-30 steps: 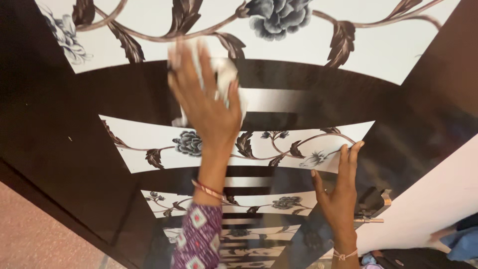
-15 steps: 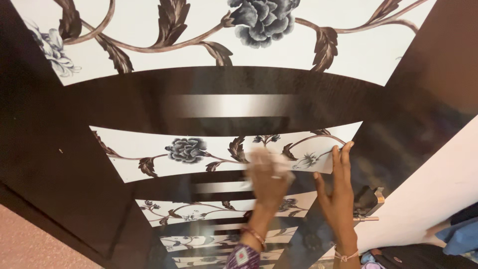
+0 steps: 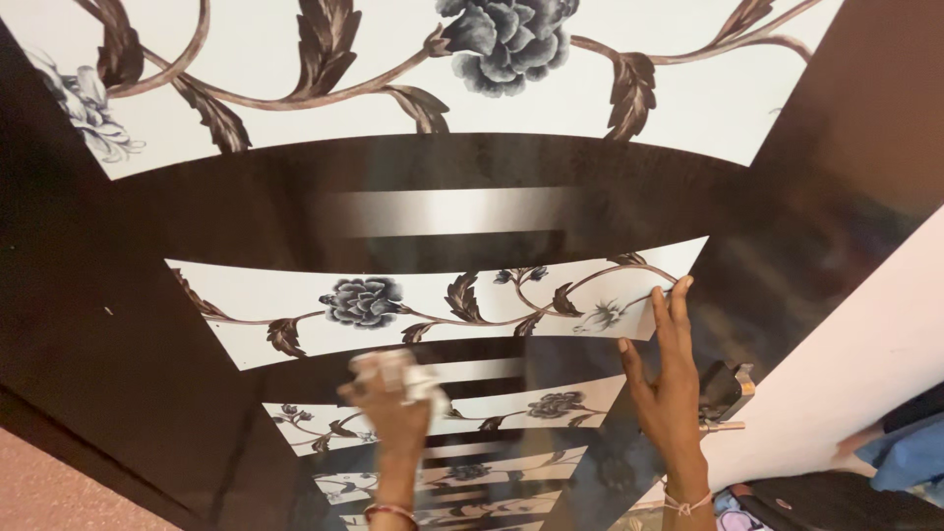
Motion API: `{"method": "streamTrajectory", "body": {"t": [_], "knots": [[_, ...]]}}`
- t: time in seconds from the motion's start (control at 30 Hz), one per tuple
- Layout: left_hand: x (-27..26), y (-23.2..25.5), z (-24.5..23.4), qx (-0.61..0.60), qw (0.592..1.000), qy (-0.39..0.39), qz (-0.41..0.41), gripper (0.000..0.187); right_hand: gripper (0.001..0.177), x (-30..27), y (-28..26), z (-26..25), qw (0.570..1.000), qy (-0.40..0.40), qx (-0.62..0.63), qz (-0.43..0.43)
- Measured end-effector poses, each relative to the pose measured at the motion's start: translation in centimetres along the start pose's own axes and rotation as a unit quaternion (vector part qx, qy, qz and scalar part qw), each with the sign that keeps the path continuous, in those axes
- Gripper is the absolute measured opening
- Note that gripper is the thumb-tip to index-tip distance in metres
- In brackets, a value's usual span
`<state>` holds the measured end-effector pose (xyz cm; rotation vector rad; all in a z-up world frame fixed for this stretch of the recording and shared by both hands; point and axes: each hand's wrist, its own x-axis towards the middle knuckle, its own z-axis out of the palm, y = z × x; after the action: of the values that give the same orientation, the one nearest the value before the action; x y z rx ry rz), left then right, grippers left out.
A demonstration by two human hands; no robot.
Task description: The person wipes the surface of a dark brown wardrobe with a white cloth. They move the cloth back and forth across the floral-patterned panels and the dark wood sections.
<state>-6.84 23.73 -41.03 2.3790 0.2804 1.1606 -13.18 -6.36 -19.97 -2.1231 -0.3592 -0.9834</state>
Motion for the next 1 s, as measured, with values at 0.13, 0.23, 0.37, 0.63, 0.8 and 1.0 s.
{"method": "streamTrajectory", "body": {"t": [0.13, 0.23, 0.37, 0.63, 0.8, 1.0], "knots": [[2.4, 3.2, -3.1, -0.088, 0.962, 0.243, -0.086, 0.077, 0.07, 0.0, -0.3, 0.1, 1.0, 0.002, 0.0, 0.022], [5.8, 8.4, -4.5, -0.079, 0.96, 0.259, -0.067, 0.075, 0.068, 0.0, 0.2, -0.3, 1.0, -0.009, 0.019, 0.017], [11.6, 16.7, -5.4, -0.168, 0.947, 0.266, 0.06, 0.071, 0.06, 0.1, 1.2, -0.9, 0.999, -0.023, 0.044, 0.014], [7.6, 27.0, -1.2, 0.015, 0.867, 0.005, 0.498, 0.07, 0.05, -0.5, 3.5, -1.4, 0.996, -0.018, 0.087, -0.023], [9.1, 23.9, -2.3, -0.075, 0.875, -0.057, 0.475, 0.074, 0.052, -0.8, 3.8, -1.7, 0.989, -0.027, 0.142, -0.016], [23.6, 19.5, -10.5, -0.071, 0.961, 0.189, 0.188, 0.07, 0.048, -0.5, 3.2, -1.5, 0.993, -0.019, 0.116, 0.008]]}}
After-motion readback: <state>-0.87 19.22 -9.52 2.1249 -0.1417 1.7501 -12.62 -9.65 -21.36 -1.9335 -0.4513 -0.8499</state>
